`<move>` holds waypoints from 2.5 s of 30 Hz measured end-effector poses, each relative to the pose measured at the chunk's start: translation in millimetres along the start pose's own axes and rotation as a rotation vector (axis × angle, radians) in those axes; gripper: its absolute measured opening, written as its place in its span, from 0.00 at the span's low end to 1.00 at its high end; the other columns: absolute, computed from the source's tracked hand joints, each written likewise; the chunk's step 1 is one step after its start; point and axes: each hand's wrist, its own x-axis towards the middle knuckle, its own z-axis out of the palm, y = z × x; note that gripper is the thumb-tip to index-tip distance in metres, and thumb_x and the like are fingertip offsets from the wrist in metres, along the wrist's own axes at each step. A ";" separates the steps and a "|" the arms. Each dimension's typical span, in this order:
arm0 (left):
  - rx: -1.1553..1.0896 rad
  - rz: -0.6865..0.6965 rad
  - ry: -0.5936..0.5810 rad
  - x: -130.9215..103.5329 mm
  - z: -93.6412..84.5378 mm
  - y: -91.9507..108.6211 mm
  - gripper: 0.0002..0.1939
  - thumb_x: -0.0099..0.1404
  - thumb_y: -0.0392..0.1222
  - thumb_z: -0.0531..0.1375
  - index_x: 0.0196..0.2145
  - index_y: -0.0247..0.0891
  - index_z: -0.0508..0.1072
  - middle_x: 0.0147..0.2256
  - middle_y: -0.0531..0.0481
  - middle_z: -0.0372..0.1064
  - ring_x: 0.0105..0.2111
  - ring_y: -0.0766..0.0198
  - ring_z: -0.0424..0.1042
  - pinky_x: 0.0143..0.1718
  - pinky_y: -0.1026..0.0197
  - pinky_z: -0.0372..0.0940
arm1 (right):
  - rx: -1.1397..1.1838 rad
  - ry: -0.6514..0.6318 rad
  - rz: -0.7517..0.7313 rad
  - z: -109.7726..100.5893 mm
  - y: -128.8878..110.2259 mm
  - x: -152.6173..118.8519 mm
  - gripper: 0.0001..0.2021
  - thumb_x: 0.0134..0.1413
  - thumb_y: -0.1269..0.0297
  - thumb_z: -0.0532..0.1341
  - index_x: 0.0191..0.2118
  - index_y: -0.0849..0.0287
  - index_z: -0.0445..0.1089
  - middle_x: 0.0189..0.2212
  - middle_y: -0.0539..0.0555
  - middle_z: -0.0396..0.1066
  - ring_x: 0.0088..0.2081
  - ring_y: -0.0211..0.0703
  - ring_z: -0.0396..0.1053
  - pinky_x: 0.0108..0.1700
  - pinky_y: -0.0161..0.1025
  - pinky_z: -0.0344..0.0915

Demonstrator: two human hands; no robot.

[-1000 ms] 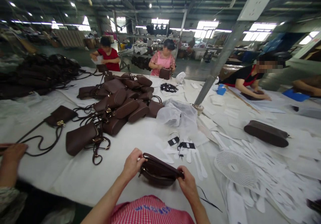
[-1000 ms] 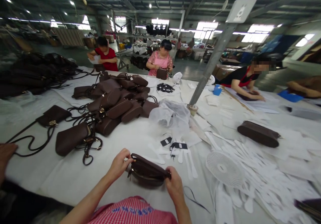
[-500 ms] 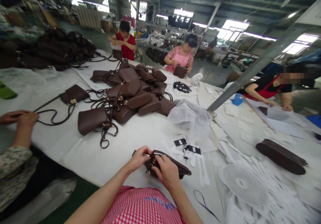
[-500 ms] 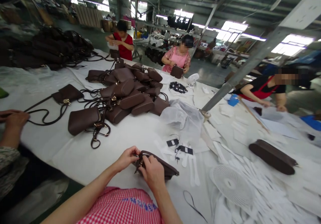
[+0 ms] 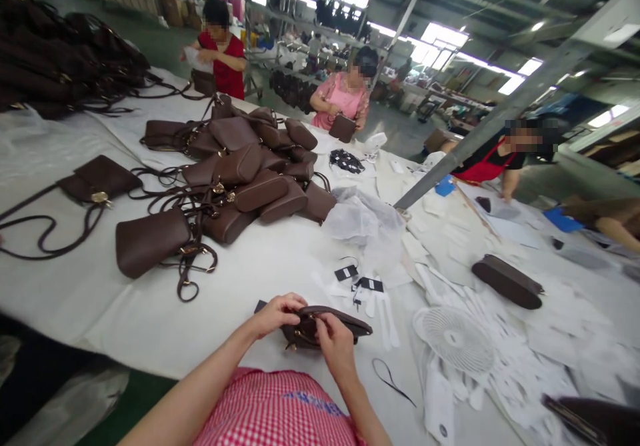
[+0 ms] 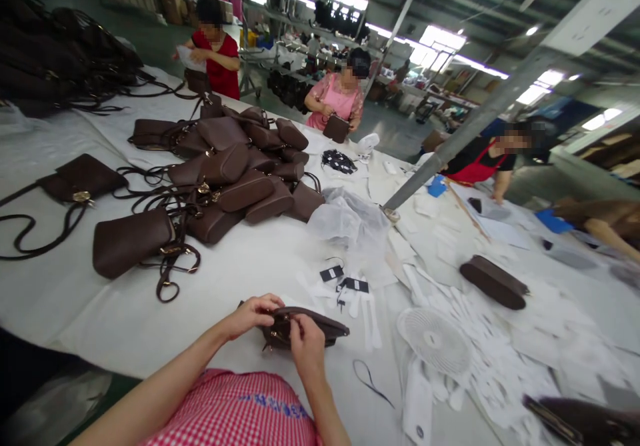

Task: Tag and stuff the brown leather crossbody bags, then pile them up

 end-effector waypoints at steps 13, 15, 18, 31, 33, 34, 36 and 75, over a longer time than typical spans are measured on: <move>0.565 0.054 -0.136 11.3 17.0 12.8 0.06 0.55 0.31 0.58 0.24 0.37 0.74 0.31 0.52 0.63 0.34 0.64 0.63 0.37 0.64 0.59 | -0.057 0.130 0.059 -18.7 12.1 -6.1 0.11 0.57 0.65 0.51 0.32 0.58 0.70 0.28 0.54 0.72 0.29 0.43 0.68 0.32 0.36 0.63; 0.728 0.094 -0.136 12.8 23.2 18.5 0.09 0.55 0.28 0.56 0.25 0.38 0.73 0.29 0.52 0.63 0.35 0.63 0.64 0.38 0.63 0.57 | -0.120 0.144 0.007 -20.9 10.0 -7.0 0.11 0.57 0.67 0.50 0.32 0.58 0.69 0.28 0.54 0.71 0.31 0.43 0.67 0.34 0.36 0.62; 0.687 0.056 -0.097 12.6 30.5 26.5 0.07 0.56 0.29 0.57 0.29 0.37 0.73 0.28 0.53 0.64 0.32 0.64 0.64 0.35 0.64 0.58 | -0.152 0.114 -0.067 -24.8 8.5 -8.3 0.10 0.57 0.69 0.50 0.35 0.57 0.69 0.31 0.54 0.71 0.34 0.43 0.69 0.37 0.36 0.62; 0.660 0.087 0.093 0.2 33.4 15.8 0.07 0.57 0.30 0.58 0.25 0.37 0.73 0.29 0.52 0.63 0.34 0.64 0.64 0.36 0.64 0.57 | -0.023 0.106 -0.126 -21.5 10.9 -8.7 0.08 0.61 0.68 0.51 0.34 0.57 0.66 0.30 0.52 0.67 0.33 0.41 0.67 0.36 0.36 0.64; 0.626 0.037 0.107 1.3 37.5 15.3 0.07 0.56 0.29 0.58 0.24 0.37 0.73 0.29 0.52 0.62 0.33 0.65 0.64 0.35 0.65 0.58 | 0.017 0.097 -0.136 -19.9 10.4 -11.0 0.08 0.62 0.68 0.50 0.37 0.57 0.67 0.31 0.53 0.68 0.33 0.41 0.67 0.36 0.35 0.65; 0.622 0.007 0.111 2.1 39.7 15.5 0.07 0.55 0.29 0.58 0.23 0.36 0.72 0.29 0.53 0.62 0.33 0.65 0.64 0.34 0.65 0.58 | 0.014 0.094 -0.156 -19.5 10.4 -12.5 0.09 0.62 0.68 0.50 0.38 0.57 0.67 0.31 0.53 0.68 0.33 0.41 0.67 0.36 0.36 0.65; 0.676 -0.029 0.104 3.8 44.3 16.7 0.07 0.55 0.29 0.57 0.23 0.37 0.71 0.30 0.53 0.62 0.34 0.65 0.64 0.35 0.64 0.59 | -0.031 0.086 -0.208 -19.8 11.3 -15.6 0.10 0.62 0.68 0.49 0.40 0.57 0.68 0.31 0.53 0.67 0.33 0.41 0.67 0.36 0.36 0.65; 0.544 0.087 0.049 -12.7 53.0 -5.3 0.13 0.54 0.25 0.53 0.35 0.38 0.67 0.31 0.53 0.61 0.33 0.64 0.61 0.37 0.63 0.58 | -0.300 0.069 -0.085 -3.9 -6.3 -14.5 0.06 0.54 0.69 0.57 0.27 0.57 0.67 0.27 0.49 0.59 0.27 0.38 0.63 0.30 0.34 0.60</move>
